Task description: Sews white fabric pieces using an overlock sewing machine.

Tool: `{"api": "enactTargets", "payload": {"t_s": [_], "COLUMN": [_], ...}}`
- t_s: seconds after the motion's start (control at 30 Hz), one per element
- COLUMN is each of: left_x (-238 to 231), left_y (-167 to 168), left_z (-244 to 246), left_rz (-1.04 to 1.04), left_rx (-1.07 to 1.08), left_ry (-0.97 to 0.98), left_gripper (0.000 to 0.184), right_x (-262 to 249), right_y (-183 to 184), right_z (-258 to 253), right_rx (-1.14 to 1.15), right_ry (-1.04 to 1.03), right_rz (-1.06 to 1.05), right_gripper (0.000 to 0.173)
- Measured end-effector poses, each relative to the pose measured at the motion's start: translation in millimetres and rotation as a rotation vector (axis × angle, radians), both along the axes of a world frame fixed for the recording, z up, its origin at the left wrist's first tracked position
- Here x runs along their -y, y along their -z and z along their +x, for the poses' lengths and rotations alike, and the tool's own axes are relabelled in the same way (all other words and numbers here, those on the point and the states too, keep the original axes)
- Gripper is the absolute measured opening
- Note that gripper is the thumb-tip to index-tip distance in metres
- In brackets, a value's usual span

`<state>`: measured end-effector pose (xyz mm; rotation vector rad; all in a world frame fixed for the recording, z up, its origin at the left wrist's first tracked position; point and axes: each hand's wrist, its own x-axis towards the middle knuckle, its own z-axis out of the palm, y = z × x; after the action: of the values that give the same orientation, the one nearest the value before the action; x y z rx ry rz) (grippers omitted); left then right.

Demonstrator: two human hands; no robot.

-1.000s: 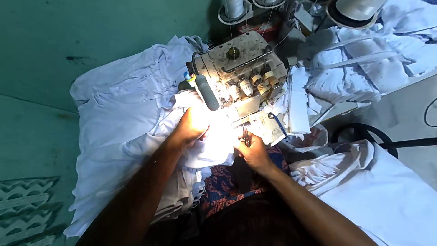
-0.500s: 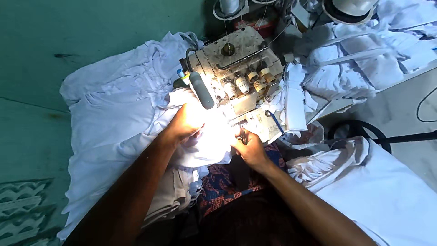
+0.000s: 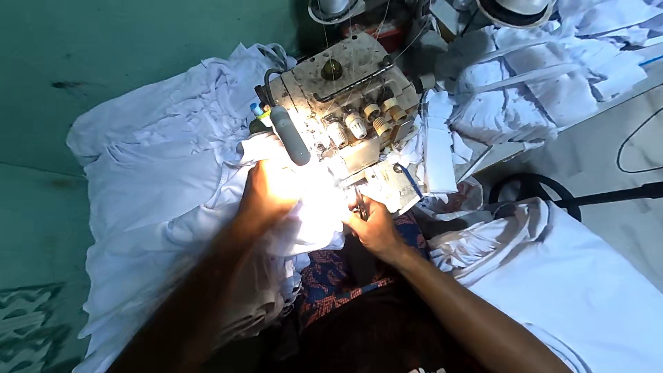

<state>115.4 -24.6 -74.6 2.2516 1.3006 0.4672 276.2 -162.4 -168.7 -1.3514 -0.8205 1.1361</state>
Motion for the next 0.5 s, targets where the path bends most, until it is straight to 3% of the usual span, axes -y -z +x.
{"api": "enactTargets", "payload": {"t_s": [0.07,0.13,0.33,0.5], "left_x": [15.3,24.0,28.4,5.8], "left_y": [13.1,30.8,57.3,53.1], "left_z": [-5.0,-12.3,-22.9,-24.8], "left_rz": [0.389,0.596,0.575,0.559], "left_rx": [-0.079,-0.153,-0.221,-0.177], "left_ry": [0.101,0.279,0.367,0.355], "left_gripper": [0.019,0.036,0.052,0.047], "right_x": [7.1,13.0,14.6,-3.3], "right_y": [-4.1,-7.2,-9.9,-17.8], "right_z": [-0.5,-2.6,-12.9,-20.7], "right_rx": [-0.006,-0.040,-0.122,-0.095], "right_ry": [-0.014,-0.015,0.035,0.038], "right_rz": [0.019,0.060,0.172,0.121], "right_gripper": [0.011,0.011,0.009,0.012]}}
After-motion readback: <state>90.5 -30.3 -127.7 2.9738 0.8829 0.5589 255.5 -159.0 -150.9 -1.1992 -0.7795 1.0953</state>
